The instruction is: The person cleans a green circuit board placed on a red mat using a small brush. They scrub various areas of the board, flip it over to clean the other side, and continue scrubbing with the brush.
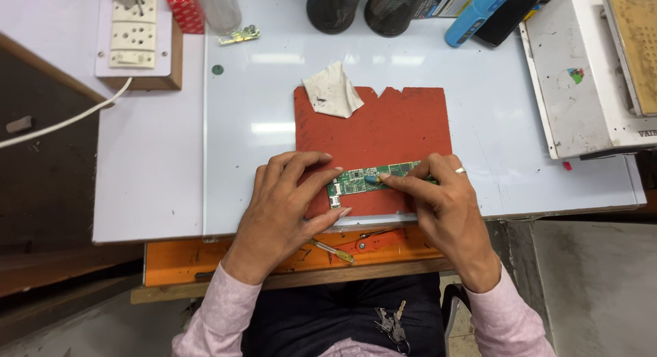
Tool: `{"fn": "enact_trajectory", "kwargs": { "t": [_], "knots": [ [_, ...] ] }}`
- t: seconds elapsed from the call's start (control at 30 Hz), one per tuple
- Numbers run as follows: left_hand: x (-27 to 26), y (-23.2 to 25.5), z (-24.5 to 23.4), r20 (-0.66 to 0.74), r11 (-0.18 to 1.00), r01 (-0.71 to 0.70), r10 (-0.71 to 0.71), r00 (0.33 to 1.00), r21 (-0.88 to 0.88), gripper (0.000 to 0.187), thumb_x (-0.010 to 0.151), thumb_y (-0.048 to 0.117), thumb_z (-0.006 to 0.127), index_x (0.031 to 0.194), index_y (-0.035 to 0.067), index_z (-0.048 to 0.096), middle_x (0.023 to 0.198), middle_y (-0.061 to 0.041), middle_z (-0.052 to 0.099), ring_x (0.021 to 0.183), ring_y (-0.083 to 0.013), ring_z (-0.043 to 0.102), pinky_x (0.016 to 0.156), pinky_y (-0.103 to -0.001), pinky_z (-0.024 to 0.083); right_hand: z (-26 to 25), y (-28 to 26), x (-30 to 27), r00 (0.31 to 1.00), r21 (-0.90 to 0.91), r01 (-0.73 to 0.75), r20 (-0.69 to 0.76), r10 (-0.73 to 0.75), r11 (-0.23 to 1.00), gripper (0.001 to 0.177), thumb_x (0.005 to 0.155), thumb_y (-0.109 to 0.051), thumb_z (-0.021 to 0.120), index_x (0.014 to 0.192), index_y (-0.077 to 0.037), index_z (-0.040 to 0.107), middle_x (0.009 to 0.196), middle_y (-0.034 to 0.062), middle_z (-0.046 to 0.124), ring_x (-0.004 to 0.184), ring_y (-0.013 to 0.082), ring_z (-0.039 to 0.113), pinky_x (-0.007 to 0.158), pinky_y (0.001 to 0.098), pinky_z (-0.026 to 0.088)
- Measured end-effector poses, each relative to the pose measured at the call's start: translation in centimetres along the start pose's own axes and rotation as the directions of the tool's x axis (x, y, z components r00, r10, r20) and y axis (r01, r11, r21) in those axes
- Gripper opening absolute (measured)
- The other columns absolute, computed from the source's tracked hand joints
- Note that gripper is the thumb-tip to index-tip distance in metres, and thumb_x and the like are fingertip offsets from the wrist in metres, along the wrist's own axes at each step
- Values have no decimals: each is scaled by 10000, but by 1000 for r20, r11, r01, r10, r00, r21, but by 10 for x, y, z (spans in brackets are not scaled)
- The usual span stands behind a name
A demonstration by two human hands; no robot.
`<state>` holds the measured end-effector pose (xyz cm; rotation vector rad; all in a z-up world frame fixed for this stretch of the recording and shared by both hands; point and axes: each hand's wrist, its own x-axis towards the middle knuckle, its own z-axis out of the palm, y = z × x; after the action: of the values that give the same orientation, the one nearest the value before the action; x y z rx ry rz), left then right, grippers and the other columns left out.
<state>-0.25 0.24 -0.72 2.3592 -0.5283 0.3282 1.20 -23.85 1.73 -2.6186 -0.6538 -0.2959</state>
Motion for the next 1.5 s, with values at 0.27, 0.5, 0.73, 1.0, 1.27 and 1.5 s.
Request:
{"fn": "enact_trajectory", "kwargs": {
  "t": [0.27, 0.5, 0.73, 1.0, 1.27, 1.5],
  "knots": [
    [-2, -2, 2, 11, 1000, 2, -2, 1000, 11, 522, 797, 406, 820, 1224, 136, 689, 1292, -17, 565, 1230, -232, 489, 1039, -415, 420, -17, 13, -3, 999, 103, -22, 47, 17, 994, 463, 795, 138, 650, 1072, -200, 803, 890, 25, 611, 837, 200, 540, 708, 319, 496],
    [2, 3, -1, 2, 999, -9, 8, 1000, 43, 504, 790, 379, 823, 1211, 132, 699, 1317, -36, 579, 1234, -258, 486, 1048, -421, 429, -5, 24, -10, 995, 171, 98, -44, -91, 980, 471, 733, 115, 654, 1089, -160, 792, 916, 70, 584, 877, 231, 537, 758, 365, 484],
    [4, 4, -3, 32, 1000, 18, -19, 999, 19, 518, 766, 363, 831, 1218, 142, 707, 1294, -35, 580, 1230, -258, 487, 1028, -418, 431, -16, 17, 4, 999, 166, 48, -4, -48, 985, 427, 786, 117, 672, 1045, -194, 809, 884, 43, 586, 847, 224, 524, 700, 347, 477],
    [2, 4, -4, 17, 1000, 17, -17, 1000, 1, 532, 783, 377, 821, 1232, 123, 691, 1310, -48, 569, 1255, -258, 474, 1034, -425, 423, -12, 1, 5, 999, 167, 31, -24, -27, 986, 564, 655, 190, 611, 1035, -177, 809, 885, 48, 587, 858, 232, 534, 727, 351, 486],
    [7, 6, -5, 86, 996, 89, -88, 992, -8, 521, 768, 395, 820, 1199, 130, 694, 1308, -30, 557, 1255, -248, 458, 1028, -424, 414, -15, 4, 5, 997, 77, -81, 15, 81, 994, 512, 731, 164, 645, 1043, -204, 818, 872, 37, 602, 836, 208, 551, 720, 337, 519],
    [7, 6, -6, 117, 994, 110, -109, 987, -5, 525, 763, 405, 818, 1199, 139, 695, 1305, -23, 551, 1259, -234, 450, 1041, -416, 412, -9, 3, -4, 996, 85, -85, 44, 81, 993, 519, 742, 117, 632, 1131, -187, 791, 905, 44, 621, 821, 190, 593, 714, 355, 543]
  ]
}}
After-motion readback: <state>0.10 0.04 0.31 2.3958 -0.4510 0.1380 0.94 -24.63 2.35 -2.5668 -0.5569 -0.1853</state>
